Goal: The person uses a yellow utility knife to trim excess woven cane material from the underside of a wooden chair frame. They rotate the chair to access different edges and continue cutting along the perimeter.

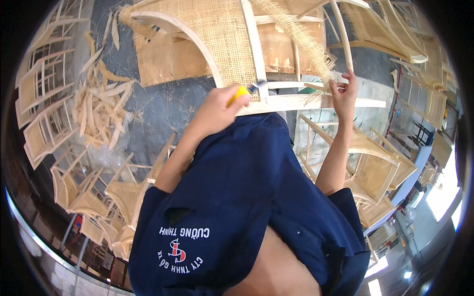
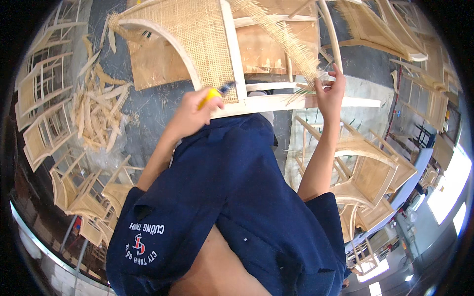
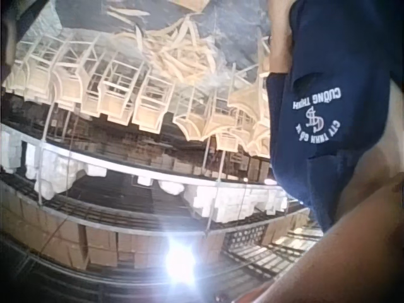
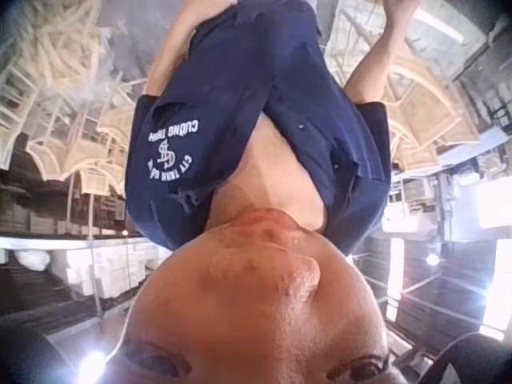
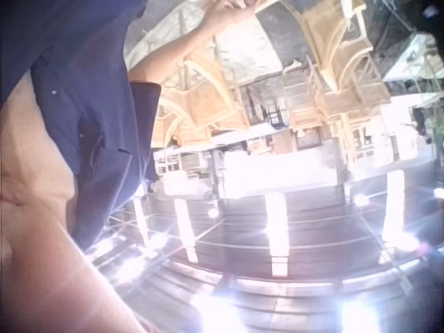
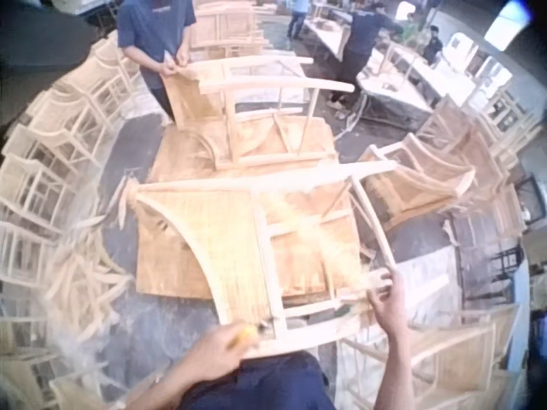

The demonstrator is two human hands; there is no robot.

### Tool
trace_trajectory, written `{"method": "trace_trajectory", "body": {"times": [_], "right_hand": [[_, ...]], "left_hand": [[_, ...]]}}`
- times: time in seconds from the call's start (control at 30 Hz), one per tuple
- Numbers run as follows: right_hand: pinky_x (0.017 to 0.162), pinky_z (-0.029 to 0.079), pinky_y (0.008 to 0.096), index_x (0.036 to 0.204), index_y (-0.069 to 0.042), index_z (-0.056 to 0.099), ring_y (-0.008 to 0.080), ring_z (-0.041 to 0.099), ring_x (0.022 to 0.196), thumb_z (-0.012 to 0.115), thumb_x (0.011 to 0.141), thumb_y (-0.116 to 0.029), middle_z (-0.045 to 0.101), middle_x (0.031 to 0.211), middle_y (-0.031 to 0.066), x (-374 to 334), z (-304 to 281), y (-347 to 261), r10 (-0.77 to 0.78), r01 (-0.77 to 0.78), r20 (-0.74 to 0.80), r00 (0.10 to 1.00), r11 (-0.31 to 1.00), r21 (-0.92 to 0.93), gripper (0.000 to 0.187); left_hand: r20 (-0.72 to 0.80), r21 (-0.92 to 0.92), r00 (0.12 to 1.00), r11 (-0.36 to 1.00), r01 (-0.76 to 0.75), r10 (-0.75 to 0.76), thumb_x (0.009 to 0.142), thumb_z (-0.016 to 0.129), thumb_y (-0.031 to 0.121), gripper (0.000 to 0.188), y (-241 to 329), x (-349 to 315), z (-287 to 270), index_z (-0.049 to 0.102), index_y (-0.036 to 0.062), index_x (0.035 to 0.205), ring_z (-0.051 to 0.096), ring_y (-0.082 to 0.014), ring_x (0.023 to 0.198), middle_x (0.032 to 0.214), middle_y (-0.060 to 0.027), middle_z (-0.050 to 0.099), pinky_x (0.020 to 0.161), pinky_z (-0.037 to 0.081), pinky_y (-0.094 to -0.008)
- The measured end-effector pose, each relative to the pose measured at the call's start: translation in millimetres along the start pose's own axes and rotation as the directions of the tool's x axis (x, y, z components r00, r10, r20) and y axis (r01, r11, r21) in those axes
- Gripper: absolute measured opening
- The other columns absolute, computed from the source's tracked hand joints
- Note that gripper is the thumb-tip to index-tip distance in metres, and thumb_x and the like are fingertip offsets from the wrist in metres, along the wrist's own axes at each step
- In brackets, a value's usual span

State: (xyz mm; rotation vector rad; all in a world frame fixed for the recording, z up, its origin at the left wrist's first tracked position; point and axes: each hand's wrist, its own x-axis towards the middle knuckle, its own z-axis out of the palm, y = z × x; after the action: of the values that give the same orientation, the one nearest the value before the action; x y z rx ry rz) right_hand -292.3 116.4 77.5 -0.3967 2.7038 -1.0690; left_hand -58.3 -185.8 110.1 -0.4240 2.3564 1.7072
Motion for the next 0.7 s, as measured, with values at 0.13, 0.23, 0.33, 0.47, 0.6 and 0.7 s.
{"method": "trace_trajectory", "body": {"times": [0.13,0.23,0.33,0.47,0.6,0.7], "right_hand": [[0.107,0.036,0.0532,0.140,-0.006,0.051,0.0393,0.046,0.127,0.072,0.082,-0.003,0.050,0.132,0.0208,-7.3,20.7,-7.5,-0.216,0.138,-0.105,0.971,0.860,-0.491,0.062],[0.102,0.042,0.0494,0.129,-0.004,0.059,0.0384,0.055,0.118,0.071,0.083,-0.004,0.057,0.123,0.0233,-14.2,52.4,-31.9,-0.379,0.358,-0.051,0.924,0.905,-0.232,0.048],[0.097,0.048,0.0464,0.132,0.001,0.056,0.0410,0.063,0.111,0.065,0.095,-0.019,0.063,0.119,0.0294,-24.2,103.2,-86.9,-0.123,-0.007,0.460,0.879,0.962,0.271,0.043],[0.098,0.048,0.0501,0.139,0.009,0.043,0.0484,0.062,0.114,0.055,0.102,-0.037,0.062,0.118,0.0372,-27.4,139.9,-102.9,-0.161,0.034,0.497,0.853,0.966,0.256,0.061],[0.099,0.047,0.0518,0.146,0.009,0.036,0.0513,0.060,0.114,0.054,0.102,-0.039,0.061,0.118,0.0395,-27.3,141.7,-109.5,-0.091,-0.015,0.549,0.831,0.983,0.185,0.067],[0.098,0.047,0.0530,0.145,0.007,0.039,0.0517,0.060,0.114,0.052,0.103,-0.038,0.062,0.118,0.0388,-27.1,139.8,-109.4,-0.053,-0.026,0.551,0.833,0.991,0.134,0.063]], "left_hand": [[-0.375,-0.328,0.907,0.943,0.063,-0.191,0.105,0.057,0.028,0.027,-17.9,8.2,-22.9,0.064,0.0020,0.100,0.058,-0.0098,0.058,0.079,-0.0055,0.066,0.054,0.046,-0.0263],[-0.500,-0.341,0.827,0.936,0.085,-0.257,0.105,0.057,0.031,0.028,-37.4,15.5,-40.3,0.063,0.0039,0.102,0.055,-0.0054,0.055,0.078,-0.0021,0.065,0.050,0.044,-0.0221],[-0.544,-0.340,0.755,0.919,0.199,-0.365,0.105,0.058,0.032,0.028,-55.3,21.2,-48.9,0.062,0.0039,0.105,0.053,-0.0060,0.051,0.078,-0.0031,0.065,0.047,0.044,-0.0232],[-0.513,-0.361,0.780,0.914,0.184,-0.360,0.099,0.068,0.032,0.029,-60.6,34.1,-41.6,0.057,0.0047,0.098,0.053,-0.0079,0.049,0.075,-0.0026,0.062,0.046,0.043,-0.0245],[-0.570,-0.348,0.746,0.924,0.159,-0.343,0.095,0.074,0.024,0.026,-58.5,37.8,-28.9,0.057,0.0049,0.093,0.052,-0.0074,0.050,0.072,-0.0003,0.059,0.045,0.043,-0.0253],[-0.559,-0.431,0.745,0.895,0.114,-0.364,0.094,0.074,0.022,0.024,-54.5,38.6,-31.7,0.058,0.0043,0.093,0.051,-0.0073,0.050,0.073,-0.0008,0.062,0.045,0.043,-0.0252]]}}
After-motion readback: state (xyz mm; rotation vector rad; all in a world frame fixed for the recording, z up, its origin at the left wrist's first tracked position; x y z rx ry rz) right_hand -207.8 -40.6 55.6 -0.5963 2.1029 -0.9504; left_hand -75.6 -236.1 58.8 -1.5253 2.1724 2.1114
